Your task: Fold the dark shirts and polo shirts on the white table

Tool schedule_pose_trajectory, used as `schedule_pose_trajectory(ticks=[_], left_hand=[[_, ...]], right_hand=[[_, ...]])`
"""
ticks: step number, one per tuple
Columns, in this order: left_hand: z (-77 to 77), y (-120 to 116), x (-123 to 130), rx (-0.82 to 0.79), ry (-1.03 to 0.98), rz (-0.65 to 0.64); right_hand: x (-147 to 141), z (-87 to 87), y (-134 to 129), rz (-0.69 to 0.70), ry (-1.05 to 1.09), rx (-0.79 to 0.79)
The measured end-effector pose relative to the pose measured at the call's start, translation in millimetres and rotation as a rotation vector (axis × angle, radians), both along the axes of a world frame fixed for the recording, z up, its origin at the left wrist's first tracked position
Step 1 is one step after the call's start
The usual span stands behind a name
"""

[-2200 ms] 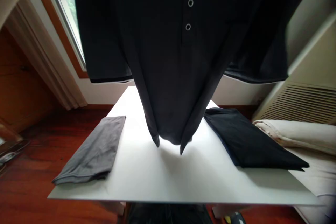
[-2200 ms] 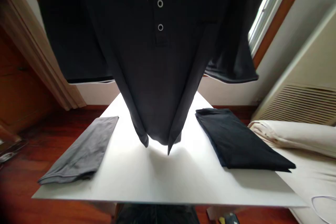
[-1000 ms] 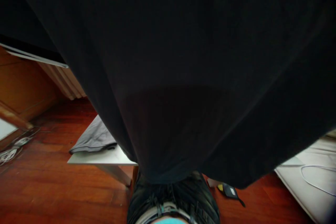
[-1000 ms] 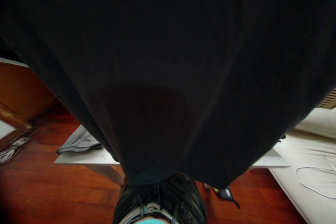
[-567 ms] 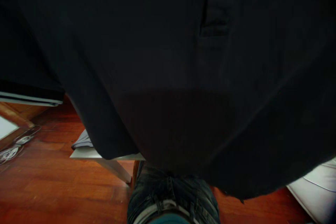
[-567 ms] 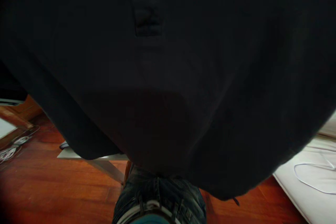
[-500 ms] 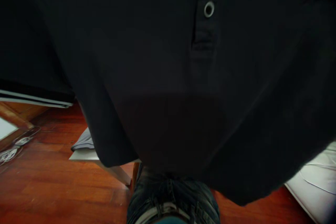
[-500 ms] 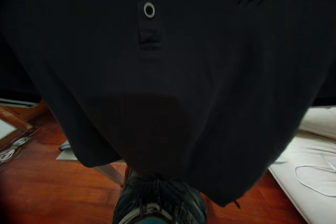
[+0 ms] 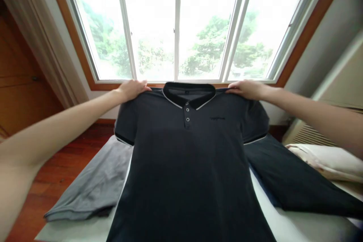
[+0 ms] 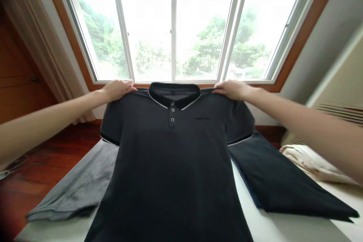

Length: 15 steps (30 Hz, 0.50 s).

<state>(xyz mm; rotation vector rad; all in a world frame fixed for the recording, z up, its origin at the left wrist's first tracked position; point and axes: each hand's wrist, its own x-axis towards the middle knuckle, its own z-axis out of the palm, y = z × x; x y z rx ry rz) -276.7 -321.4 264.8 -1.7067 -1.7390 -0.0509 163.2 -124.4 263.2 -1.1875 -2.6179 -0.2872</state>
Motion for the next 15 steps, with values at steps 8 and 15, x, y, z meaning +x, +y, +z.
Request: schedule_pose_trajectory(ticks=[8, 15], left_hand=[[-169.2, 120.7, -40.6, -0.339, -0.159, 0.092], [-253.1, 185.9, -68.9, -0.481, -0.223, 0.134]], right_hand=[[-57.8, -174.1, 111.2, -0.082, -0.140, -0.196], [-93.1, -259.3, 162.4, -0.152, -0.342, -0.252]])
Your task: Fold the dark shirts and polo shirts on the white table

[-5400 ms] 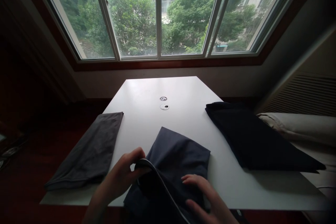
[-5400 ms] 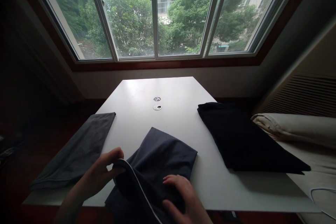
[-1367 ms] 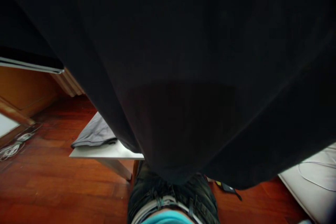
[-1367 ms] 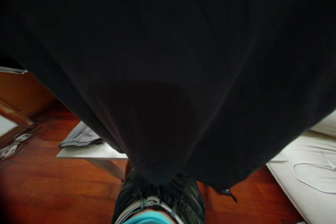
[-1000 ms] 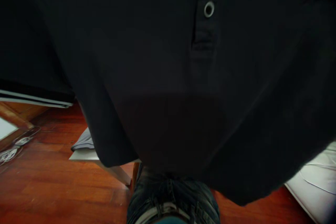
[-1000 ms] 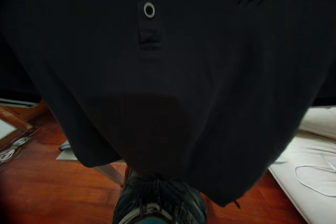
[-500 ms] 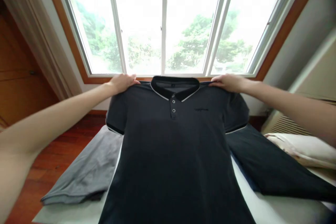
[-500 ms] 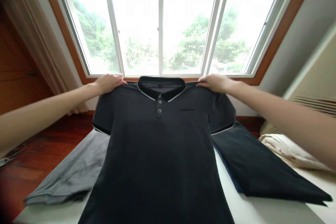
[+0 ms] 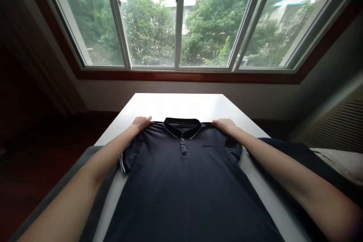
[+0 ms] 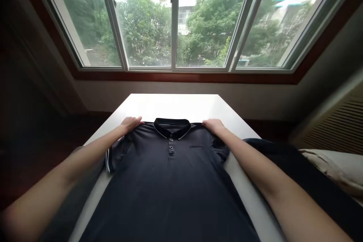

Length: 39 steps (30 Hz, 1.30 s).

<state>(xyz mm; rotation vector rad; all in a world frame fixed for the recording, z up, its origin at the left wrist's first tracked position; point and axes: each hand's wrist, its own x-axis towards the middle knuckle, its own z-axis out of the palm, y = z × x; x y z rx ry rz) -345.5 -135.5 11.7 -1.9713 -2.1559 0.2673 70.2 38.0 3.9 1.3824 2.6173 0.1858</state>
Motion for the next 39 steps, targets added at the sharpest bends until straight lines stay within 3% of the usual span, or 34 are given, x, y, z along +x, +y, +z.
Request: schedule_pose_trajectory(ticks=[6, 14, 18, 23, 26, 29, 31, 39], left_hand=[[-35.6, 35.9, -16.1, -0.047, -0.034, 0.041], [-47.1, 59.1, -19.4, -0.004, -0.081, 0.056], [-41.8, 49.2, -8.5, 0.118, -0.104, 0.070], [-42.1, 19.6, 31.5, 0.256, -0.262, 0.019], [-54.7, 6.0, 65.4, 0.223, -0.467, -0.059], [-72.1, 0.7, 93.3, 0.130, -0.496, 0.012], [-81.5, 0.1, 102.9, 0.130, -0.465, 0.061], [-87.4, -0.1, 100.1, 0.172, -0.441, 0.038]], right_hand=[[-13.5, -33.9, 33.4, -0.048, -0.032, 0.005], [-12.9, -41.3, 44.4, -0.116, 0.033, 0.014], [-1.3, -43.5, 45.1, -0.160, 0.153, 0.004], [37.0, -43.1, 49.4, -0.344, 0.438, -0.199], [61.0, -35.5, 43.3, -0.390, 0.522, -0.335], [74.9, -25.9, 32.6, -0.428, 0.619, -0.571], [79.0, -21.1, 27.0, -0.450, 0.644, -0.644], [88.8, -20.1, 24.5, -0.558, 0.736, -0.428]])
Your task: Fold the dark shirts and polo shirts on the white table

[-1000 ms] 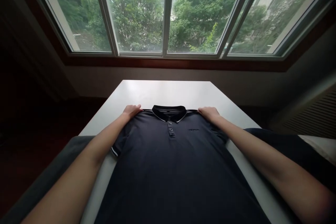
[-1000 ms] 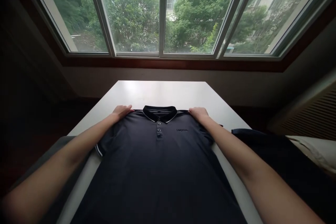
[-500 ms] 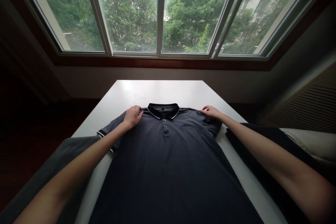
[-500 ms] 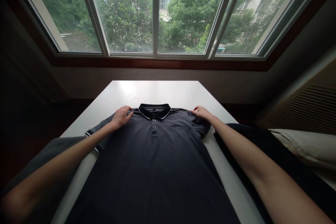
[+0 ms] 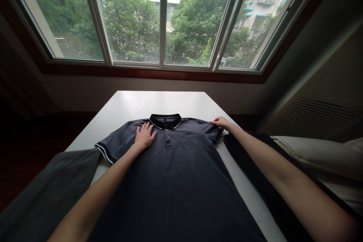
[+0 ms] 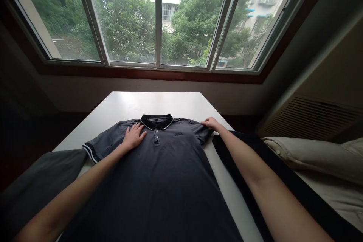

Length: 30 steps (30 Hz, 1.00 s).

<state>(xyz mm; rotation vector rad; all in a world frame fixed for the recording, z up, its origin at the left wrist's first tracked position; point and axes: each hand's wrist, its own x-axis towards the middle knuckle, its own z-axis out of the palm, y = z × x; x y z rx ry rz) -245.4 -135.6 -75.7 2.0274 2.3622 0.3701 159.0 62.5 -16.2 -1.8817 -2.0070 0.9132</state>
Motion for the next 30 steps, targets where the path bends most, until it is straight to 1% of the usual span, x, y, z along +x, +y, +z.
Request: schedule_pose_trajectory(ticks=[2, 5, 7, 9, 12, 16, 18, 20, 24, 25, 26, 30], left_hand=[[0.0, -0.4, 0.1, 0.006, -0.003, 0.000], [-0.3, -0.9, 0.7, 0.006, -0.008, 0.002], [0.3, -1.2, 1.0, 0.008, -0.008, 0.003], [1.4, -1.7, 1.1, 0.009, -0.009, 0.003], [3.3, -2.5, 1.5, 0.001, -0.014, 0.005], [4.4, -3.3, 1.9, 0.004, -0.020, 0.006], [4.5, -3.7, 1.9, 0.008, -0.022, 0.007], [4.6, -3.8, 1.8, 0.009, -0.022, 0.010], [4.5, -3.9, 1.6, 0.014, -0.026, 0.008], [4.4, -3.8, 1.5, 0.017, -0.028, 0.007], [4.2, -3.8, 1.5, 0.019, -0.030, 0.008], [3.1, -3.4, 1.1, 0.022, -0.035, 0.008]], right_hand=[[4.2, 0.2, -2.1, 0.014, -0.019, -0.040], [12.5, 5.7, -7.6, 0.127, -0.047, -0.242], [18.2, 12.5, -11.8, 0.207, -0.012, -0.327], [22.7, 20.3, -15.7, 0.240, 0.065, -0.302], [25.7, 31.1, -21.6, 0.243, 0.170, -0.223], [24.6, 40.3, -28.9, 0.220, 0.180, -0.174], [24.2, 44.1, -30.5, 0.210, 0.172, -0.190], [25.1, 48.7, -30.7, 0.209, 0.164, -0.257], [32.0, 61.6, -31.3, 0.248, 0.146, -0.519], [34.5, 64.8, -32.2, 0.250, 0.155, -0.533], [37.0, 67.5, -33.2, 0.246, 0.175, -0.515], [43.8, 71.4, -33.4, 0.241, 0.372, -0.392]])
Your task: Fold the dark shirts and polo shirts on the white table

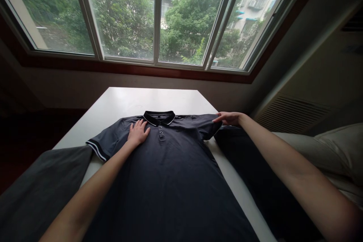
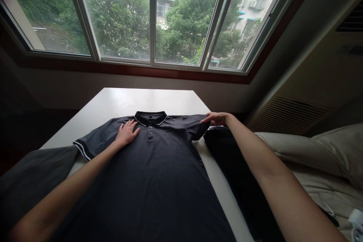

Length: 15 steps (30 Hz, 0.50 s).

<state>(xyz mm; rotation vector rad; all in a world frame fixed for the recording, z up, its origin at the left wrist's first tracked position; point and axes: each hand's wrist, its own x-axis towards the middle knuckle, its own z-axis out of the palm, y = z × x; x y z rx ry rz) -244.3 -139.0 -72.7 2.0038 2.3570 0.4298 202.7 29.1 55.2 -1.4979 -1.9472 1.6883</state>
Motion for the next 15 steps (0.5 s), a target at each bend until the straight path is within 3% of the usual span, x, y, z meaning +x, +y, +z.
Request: schedule_pose_trajectory(ticks=[2, 6, 9, 12, 15], left_hand=[[-0.6, 0.2, -0.1, -0.001, -0.002, 0.001], [-1.3, 0.4, 0.0, 0.002, -0.001, -0.001], [-1.3, 0.3, -0.1, 0.002, 0.006, 0.002], [-1.5, 0.6, -0.7, 0.002, 0.006, 0.003], [-2.5, 1.3, -1.1, 0.006, 0.004, 0.001]], right_hand=[[-0.3, -3.4, 4.5, -0.051, 0.010, 0.067], [-6.1, -19.8, 17.1, -0.257, -0.287, 0.361], [-11.6, -33.3, 21.9, -0.313, -0.393, 0.468], [-16.0, -39.8, 22.2, -0.304, -0.452, 0.493], [-18.2, -38.3, 20.0, -0.250, -0.554, 0.345]])
